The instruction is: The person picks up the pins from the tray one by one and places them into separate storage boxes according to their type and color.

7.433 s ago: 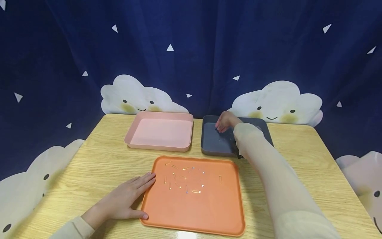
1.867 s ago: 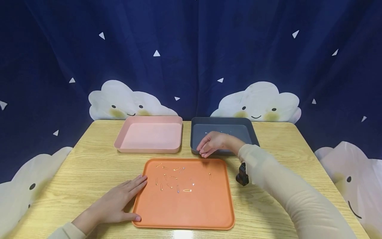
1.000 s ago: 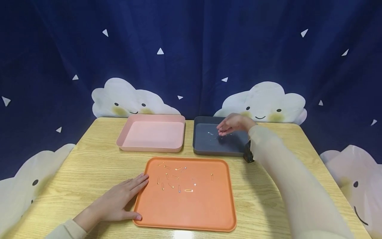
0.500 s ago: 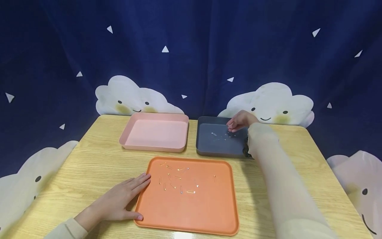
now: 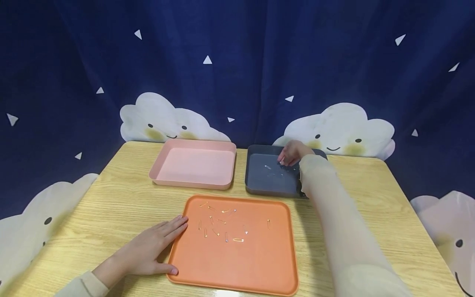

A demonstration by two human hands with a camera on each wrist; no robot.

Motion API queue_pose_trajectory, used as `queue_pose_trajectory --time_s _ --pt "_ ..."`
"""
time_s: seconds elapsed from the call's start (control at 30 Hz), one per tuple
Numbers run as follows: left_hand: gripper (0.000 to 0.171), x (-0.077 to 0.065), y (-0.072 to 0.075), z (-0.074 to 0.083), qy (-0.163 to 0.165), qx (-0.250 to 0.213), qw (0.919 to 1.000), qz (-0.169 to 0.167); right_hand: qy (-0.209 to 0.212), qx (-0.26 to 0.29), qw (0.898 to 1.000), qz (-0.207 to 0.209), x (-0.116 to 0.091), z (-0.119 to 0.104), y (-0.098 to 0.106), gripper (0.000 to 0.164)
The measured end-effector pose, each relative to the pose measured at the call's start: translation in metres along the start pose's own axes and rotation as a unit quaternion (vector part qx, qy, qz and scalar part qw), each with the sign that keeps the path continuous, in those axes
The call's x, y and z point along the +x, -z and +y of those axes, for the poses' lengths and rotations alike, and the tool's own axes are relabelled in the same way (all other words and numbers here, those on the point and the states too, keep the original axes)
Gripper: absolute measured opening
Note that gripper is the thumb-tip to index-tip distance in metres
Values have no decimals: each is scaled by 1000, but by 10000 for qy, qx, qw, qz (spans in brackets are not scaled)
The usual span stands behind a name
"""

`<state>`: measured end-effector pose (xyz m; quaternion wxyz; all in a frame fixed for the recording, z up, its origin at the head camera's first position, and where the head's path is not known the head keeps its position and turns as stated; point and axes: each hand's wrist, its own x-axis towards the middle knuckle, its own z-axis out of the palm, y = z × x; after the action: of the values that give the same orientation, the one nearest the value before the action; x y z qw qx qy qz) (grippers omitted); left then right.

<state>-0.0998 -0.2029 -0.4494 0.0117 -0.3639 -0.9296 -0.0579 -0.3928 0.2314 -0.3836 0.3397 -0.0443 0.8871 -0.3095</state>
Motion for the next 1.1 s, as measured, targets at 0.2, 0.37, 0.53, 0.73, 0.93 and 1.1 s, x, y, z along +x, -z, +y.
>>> queue_pose_trajectory --time_s 0.2,0.37,0.53,0.73,0.93,1.1 --pt "104 0 2 2 -2 -12 10000 -51 145 -349 9993 79 7 -4 -6 26" --pt "102 1 3 2 -110 125 9998 77 220 -426 9988 130 6 -5 -6 25" --pt "102 2 5 3 -93 163 9998 15 504 -415 9978 -82 36 19 6 20" --pt "102 2 5 3 -88 149 9998 -27 785 -579 9952 -55 30 19 5 21" --pt "103 3 4 3 -59 123 9999 -87 1401 -570 9875 437 -16 -16 -22 32" --pt "103 2 4 4 23 67 9999 -121 1789 -348 9816 563 -40 -34 -51 32"
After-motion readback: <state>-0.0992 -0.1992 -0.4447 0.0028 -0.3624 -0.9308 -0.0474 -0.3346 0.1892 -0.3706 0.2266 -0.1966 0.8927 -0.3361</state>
